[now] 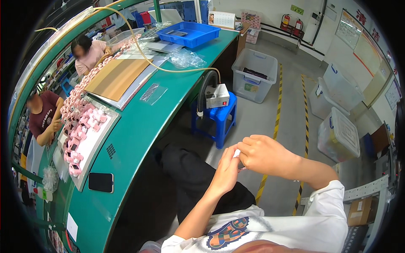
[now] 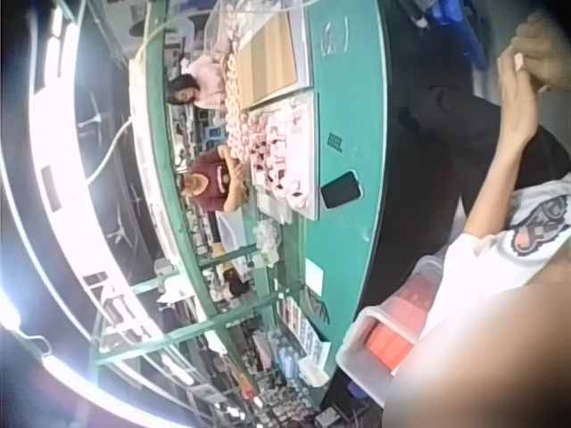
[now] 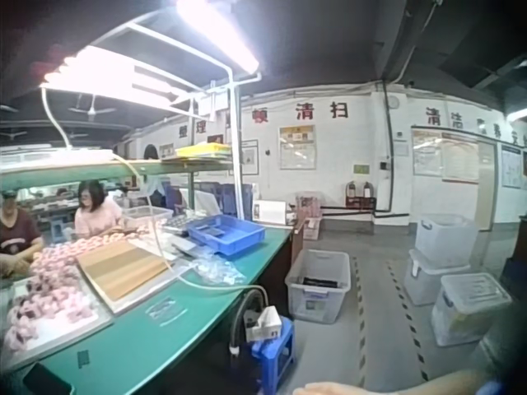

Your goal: Assembling small electronic circuit boards into pink plastic housings at a manual assembly station.

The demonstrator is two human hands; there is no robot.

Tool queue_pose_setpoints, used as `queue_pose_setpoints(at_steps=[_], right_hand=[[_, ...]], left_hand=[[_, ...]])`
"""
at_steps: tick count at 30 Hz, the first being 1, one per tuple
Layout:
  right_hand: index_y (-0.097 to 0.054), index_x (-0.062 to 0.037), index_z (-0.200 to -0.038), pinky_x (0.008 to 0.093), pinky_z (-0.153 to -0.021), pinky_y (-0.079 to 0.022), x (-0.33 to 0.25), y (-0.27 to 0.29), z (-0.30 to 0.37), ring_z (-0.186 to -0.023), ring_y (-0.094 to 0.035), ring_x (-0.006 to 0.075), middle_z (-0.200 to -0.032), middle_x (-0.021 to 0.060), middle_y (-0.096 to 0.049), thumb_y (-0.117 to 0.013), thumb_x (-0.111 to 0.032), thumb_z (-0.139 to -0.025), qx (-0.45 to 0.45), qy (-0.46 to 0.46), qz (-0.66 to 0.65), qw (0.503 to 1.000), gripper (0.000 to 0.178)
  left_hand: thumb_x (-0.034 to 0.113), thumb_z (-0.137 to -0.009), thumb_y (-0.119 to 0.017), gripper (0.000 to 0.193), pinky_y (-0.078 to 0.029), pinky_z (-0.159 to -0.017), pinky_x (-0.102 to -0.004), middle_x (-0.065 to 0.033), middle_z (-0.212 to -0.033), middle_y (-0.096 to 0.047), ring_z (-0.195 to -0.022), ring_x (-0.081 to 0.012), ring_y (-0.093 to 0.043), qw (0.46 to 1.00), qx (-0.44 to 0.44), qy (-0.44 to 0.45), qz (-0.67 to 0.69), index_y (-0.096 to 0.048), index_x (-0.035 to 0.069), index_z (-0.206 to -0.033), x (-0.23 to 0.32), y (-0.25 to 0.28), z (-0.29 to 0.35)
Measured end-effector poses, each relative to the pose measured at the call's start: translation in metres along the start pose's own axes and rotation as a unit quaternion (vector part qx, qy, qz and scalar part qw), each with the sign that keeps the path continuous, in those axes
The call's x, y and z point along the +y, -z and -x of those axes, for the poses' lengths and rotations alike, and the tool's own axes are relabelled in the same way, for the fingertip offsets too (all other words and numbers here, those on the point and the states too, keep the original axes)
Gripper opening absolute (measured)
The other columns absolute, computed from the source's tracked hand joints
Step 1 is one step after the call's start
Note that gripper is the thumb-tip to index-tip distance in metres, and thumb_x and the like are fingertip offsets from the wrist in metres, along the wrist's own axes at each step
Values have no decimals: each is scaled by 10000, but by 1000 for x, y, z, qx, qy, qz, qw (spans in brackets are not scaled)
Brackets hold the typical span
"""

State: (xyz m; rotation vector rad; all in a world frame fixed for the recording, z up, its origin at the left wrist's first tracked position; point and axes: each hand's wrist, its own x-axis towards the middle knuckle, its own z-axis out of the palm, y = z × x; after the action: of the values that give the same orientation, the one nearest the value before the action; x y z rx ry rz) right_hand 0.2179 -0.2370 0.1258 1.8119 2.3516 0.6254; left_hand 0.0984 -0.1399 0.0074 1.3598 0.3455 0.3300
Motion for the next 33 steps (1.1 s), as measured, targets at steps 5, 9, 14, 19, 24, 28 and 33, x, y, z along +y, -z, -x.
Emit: queue_pose_setpoints(at_steps=[5, 9, 14, 19, 24, 28, 33], right_hand=[[-687, -89, -739, 276, -689, -468, -2, -9, 1, -718, -534, 149, -817, 43, -604, -719, -79, -707, 23, 7, -27, 999, 46], [-614, -71, -793, 299, -637, -436, 0, -9, 3, -695, -490, 169, -814, 35, -529, -692, -83, -732, 65, 5, -90, 994, 100], [-623, -49, -795, 297, -562, -391, 3, -13, 4, -628, -443, 169, -777, 31, -520, -710, -32, -753, 107, -5, -128, 986, 98], [-649, -27, -817, 291, -527, -364, 3, -15, 8, -592, -419, 164, -763, 30, -535, -725, 10, -774, 159, -17, -184, 970, 94], [-662, -13, -827, 288, -515, -354, 2, -18, 10, -583, -419, 160, -770, 32, -557, -734, 30, -784, 161, -27, -212, 963, 94], [-661, -13, -824, 287, -522, -361, 2, -22, 9, -592, -431, 160, -782, 33, -566, -738, 27, -779, 157, -33, -214, 963, 98], [-662, -15, -816, 291, -529, -360, 7, -22, 10, -590, -419, 163, -782, 32, -565, -731, 23, -763, 185, 2, -212, 960, 95]], left_hand=[[180, -1005, -373, 466, -469, -995, -354, -203, -1354, -515, -1214, -290, -545, 999, 7, 24, 19, -491, -19, -1409, -10, -4, 7], [140, -951, -384, 491, -488, -908, -322, -186, -1290, -550, -1092, -244, -574, 990, 11, 22, 138, -501, -3, -1406, 19, -7, 15], [120, -890, -400, 534, -432, -793, -266, -155, -1227, -585, -947, -190, -531, 993, 11, -32, 115, -507, 11, -1401, 14, 0, 15], [120, -860, -409, 555, -386, -748, -243, -138, -1191, -602, -874, -162, -490, 992, 16, -62, 108, -512, 13, -1396, 19, -3, 19], [127, -857, -411, 560, -387, -748, -251, -137, -1183, -607, -865, -160, -488, 991, 16, -64, 113, -512, 10, -1395, 18, -5, 22], [121, -862, -403, 553, -386, -745, -254, -136, -1170, -611, -866, -157, -488, 990, 16, -58, 131, -515, 8, -1392, 15, -5, 21], [113, -869, -391, 542, -396, -767, -264, -141, -1167, -617, -883, -165, -498, 982, 4, -58, 182, -521, 4, -1383, 4, -3, 19]])
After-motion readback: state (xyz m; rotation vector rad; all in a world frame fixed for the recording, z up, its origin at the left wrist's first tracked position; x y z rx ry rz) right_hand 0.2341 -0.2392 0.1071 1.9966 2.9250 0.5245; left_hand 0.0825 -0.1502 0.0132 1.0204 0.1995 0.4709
